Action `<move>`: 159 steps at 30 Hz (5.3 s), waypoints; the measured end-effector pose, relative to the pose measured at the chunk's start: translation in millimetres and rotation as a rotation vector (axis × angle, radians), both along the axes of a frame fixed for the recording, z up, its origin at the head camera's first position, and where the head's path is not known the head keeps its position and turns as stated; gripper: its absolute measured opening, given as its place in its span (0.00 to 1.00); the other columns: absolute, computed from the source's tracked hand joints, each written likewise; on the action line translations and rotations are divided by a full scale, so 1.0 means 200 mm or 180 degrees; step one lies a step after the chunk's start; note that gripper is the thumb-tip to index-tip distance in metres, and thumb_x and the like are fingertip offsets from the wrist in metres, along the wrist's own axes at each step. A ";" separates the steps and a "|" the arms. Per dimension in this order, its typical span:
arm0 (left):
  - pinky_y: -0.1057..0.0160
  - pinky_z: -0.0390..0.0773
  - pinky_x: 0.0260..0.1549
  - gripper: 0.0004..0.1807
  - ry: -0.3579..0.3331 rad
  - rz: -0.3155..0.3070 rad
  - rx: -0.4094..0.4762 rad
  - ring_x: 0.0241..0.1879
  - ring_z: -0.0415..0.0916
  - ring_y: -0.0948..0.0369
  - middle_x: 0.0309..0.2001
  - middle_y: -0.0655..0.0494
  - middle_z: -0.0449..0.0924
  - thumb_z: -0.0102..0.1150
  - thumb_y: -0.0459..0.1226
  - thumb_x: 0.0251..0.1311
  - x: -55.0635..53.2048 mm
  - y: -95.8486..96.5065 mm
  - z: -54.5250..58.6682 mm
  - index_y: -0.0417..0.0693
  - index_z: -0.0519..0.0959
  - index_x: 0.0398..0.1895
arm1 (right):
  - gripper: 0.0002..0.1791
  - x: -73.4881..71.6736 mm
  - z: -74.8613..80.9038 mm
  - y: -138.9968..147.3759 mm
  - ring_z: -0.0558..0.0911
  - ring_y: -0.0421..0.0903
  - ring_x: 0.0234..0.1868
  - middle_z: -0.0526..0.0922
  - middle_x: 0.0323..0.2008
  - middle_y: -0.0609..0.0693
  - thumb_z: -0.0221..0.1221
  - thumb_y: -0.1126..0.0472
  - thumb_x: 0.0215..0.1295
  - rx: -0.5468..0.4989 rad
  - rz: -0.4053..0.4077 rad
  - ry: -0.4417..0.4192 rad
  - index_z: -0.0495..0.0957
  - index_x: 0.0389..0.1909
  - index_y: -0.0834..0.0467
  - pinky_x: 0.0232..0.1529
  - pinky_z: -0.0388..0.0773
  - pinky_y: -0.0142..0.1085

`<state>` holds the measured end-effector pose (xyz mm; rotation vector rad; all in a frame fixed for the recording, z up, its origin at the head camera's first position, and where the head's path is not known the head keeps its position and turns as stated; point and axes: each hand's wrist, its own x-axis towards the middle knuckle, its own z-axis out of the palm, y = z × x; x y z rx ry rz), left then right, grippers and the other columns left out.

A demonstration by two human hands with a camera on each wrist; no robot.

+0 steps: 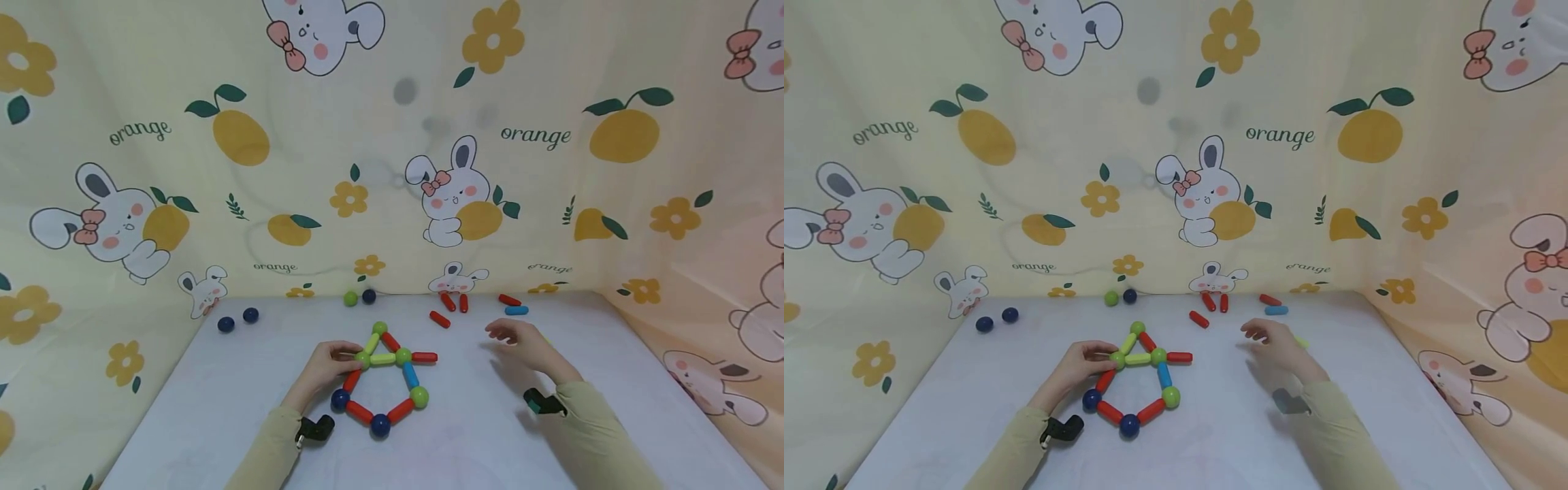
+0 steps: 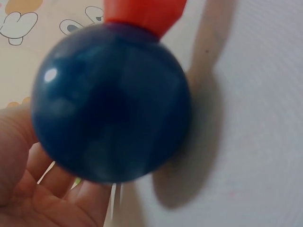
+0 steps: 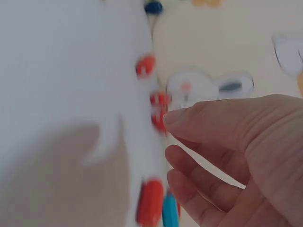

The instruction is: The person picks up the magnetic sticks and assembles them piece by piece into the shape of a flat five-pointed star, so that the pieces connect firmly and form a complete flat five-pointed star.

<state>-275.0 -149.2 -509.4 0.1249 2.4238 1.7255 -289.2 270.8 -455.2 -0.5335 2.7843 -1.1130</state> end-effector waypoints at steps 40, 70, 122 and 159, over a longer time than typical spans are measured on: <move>0.59 0.81 0.42 0.20 0.0047 -0.0097 0.0168 0.45 0.79 0.53 0.47 0.47 0.81 0.71 0.35 0.51 -0.01 -0.01 -0.01 0.40 0.81 0.48 | 0.25 -0.13 -0.14 0.20 0.74 0.60 0.50 0.76 0.51 0.63 0.62 0.69 0.61 0.0207 -0.0661 -0.0214 0.70 0.59 0.64 0.50 0.77 0.50; 0.60 0.80 0.44 0.20 -0.0179 -0.0119 0.0114 0.44 0.80 0.57 0.47 0.49 0.82 0.69 0.36 0.54 0.00 -0.04 0.03 0.39 0.80 0.51 | 0.19 0.00 -0.06 0.00 0.78 0.51 0.45 0.81 0.44 0.51 0.62 0.74 0.58 0.0061 0.0011 0.0105 0.79 0.50 0.58 0.46 0.79 0.44; 0.61 0.82 0.39 0.19 -0.0300 -0.0109 0.0227 0.41 0.81 0.58 0.47 0.47 0.81 0.68 0.36 0.54 0.00 -0.05 0.01 0.40 0.81 0.50 | 0.18 0.08 -0.17 -0.40 0.77 0.48 0.47 0.81 0.46 0.48 0.61 0.69 0.62 -0.0539 0.1170 -0.0917 0.77 0.54 0.57 0.50 0.76 0.35; 0.60 0.81 0.41 0.18 -0.0155 -0.0197 -0.0304 0.39 0.78 0.58 0.40 0.52 0.81 0.59 0.43 0.64 -0.05 0.01 0.13 0.41 0.79 0.51 | 0.23 0.35 -0.09 -0.38 0.80 0.59 0.49 0.80 0.48 0.64 0.45 0.53 0.76 -0.1475 0.1029 -0.2069 0.72 0.56 0.68 0.50 0.78 0.41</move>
